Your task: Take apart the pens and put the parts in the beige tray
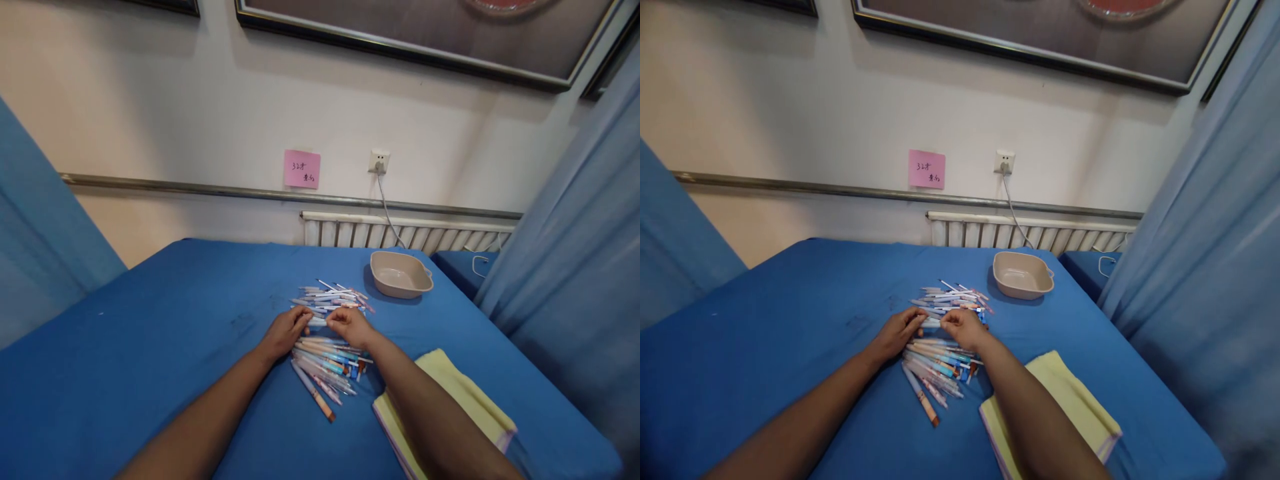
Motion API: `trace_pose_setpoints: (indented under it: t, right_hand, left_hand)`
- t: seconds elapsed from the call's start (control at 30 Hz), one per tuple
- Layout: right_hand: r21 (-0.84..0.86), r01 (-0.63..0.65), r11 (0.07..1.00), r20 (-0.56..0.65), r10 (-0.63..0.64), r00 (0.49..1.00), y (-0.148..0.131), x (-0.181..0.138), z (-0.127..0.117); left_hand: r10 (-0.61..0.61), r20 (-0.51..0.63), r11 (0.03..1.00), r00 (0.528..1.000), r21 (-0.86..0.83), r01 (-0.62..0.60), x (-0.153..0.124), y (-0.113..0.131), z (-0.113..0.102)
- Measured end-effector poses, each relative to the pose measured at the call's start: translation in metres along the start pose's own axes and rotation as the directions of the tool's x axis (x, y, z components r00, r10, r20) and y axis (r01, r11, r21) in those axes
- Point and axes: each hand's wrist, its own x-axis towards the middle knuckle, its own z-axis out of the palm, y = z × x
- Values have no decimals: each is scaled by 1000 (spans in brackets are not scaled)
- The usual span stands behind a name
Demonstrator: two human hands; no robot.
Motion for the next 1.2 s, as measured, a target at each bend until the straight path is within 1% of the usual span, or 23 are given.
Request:
trace_pose_setpoints:
  t: [0.03, 0.1, 0.17, 0.2, 0.4, 0.47, 0.53, 0.63, 0.67, 0.73, 0.83, 1.0, 1.07, 1.2]
  right_hand:
    - [2, 4, 1000, -8, -4, 1000, 1, 0, 1]
    - [10, 10, 1000, -23, -9, 1000, 4, 0, 2]
    - [19, 12, 1000, -35, -11, 999, 6, 1, 2]
    - [24, 11, 1000, -40, -10, 999, 7, 1, 2]
    - [46, 52, 998, -24, -50, 998, 4, -3, -6]
    - [44, 59, 997, -29, -58, 998, 3, -4, -9]
    - [58, 62, 996, -43, -60, 997, 2, -3, -11]
    - [100, 56, 993, -64, -50, 997, 3, -2, -13]
    - [115, 48, 992, -66, -41, 997, 4, -1, -13]
    - [136, 34, 990, -64, -26, 998, 4, 0, -14]
    - [141, 36, 989, -66, -27, 997, 2, 0, -13]
    - [105, 32, 994, -42, -27, 999, -1, -2, -12]
    - [84, 32, 996, -44, -28, 999, 0, -2, -12]
    - [62, 42, 997, -80, -37, 996, 5, 0, -13]
  left_hand:
    - [14, -17, 1000, 1000, -8, -14, 1, -2, -1]
    - [80, -59, 996, 995, -30, -82, 2, -6, -1]
    - [139, -61, 989, 988, -47, -142, 3, -8, -2]
    - [142, -52, 988, 989, -52, -145, 3, -8, -1]
    - [-1, 25, 1000, 1000, -28, 2, 5, 0, -3]
    - [-36, 31, 998, 999, -40, 37, 6, 2, -4]
    - [-22, -13, 997, 1000, -80, 21, 6, 0, -4]
    - [71, -68, 986, 995, -144, -80, 7, -7, 0]
    - [85, -82, 983, 993, -154, -97, 8, -10, 1]
    - [62, -94, 983, 994, -165, -77, 9, -16, 3]
    - [19, -79, 984, 997, -174, -32, 10, -19, 4]
    - [87, -71, 981, 994, -168, -98, 9, -13, 1]
    - [64, -39, 990, 997, -122, -69, 8, -11, 0]
    - [-62, -15, 998, 998, -27, 62, 8, -13, -3]
